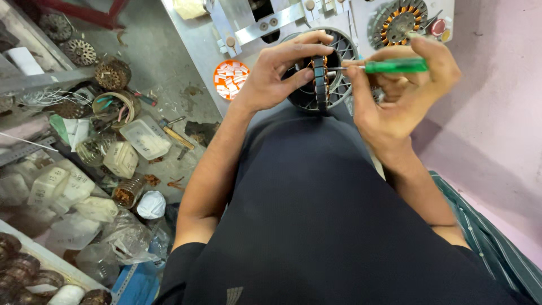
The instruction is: The person inserts small white insulation wedges into the copper-wound slots of a fan motor stator using a small screwdriver and their fingers.
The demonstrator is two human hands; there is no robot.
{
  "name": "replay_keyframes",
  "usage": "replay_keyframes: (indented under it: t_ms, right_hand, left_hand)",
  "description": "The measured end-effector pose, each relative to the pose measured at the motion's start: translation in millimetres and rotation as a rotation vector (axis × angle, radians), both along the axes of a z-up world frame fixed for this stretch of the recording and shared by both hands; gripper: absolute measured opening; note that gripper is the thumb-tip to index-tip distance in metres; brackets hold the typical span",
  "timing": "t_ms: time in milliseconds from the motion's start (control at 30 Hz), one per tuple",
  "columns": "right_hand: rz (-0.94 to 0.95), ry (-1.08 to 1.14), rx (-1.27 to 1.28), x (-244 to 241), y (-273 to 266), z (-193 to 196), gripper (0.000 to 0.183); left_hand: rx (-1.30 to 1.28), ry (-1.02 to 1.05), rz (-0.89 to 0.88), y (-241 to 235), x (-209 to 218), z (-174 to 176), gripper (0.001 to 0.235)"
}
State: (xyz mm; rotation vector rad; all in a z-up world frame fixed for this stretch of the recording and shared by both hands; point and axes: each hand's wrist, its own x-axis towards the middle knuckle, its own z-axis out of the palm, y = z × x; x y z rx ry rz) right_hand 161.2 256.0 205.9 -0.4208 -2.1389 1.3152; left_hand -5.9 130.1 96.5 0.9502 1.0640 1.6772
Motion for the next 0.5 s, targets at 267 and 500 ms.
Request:
replay_keyframes:
  t_ms: [267,500]
  right_hand:
    - [0.032,-0.185,0.035,-9,14,-6,0.073]
    - [0.24,-0.217,-0.286,-21,57,-13,0.058]
  left_hand:
    - [-0.034,0.209,0.095,4,-4,6,0.035]
    - [-0.023,0.235,0.103,2,-5,6,0.035]
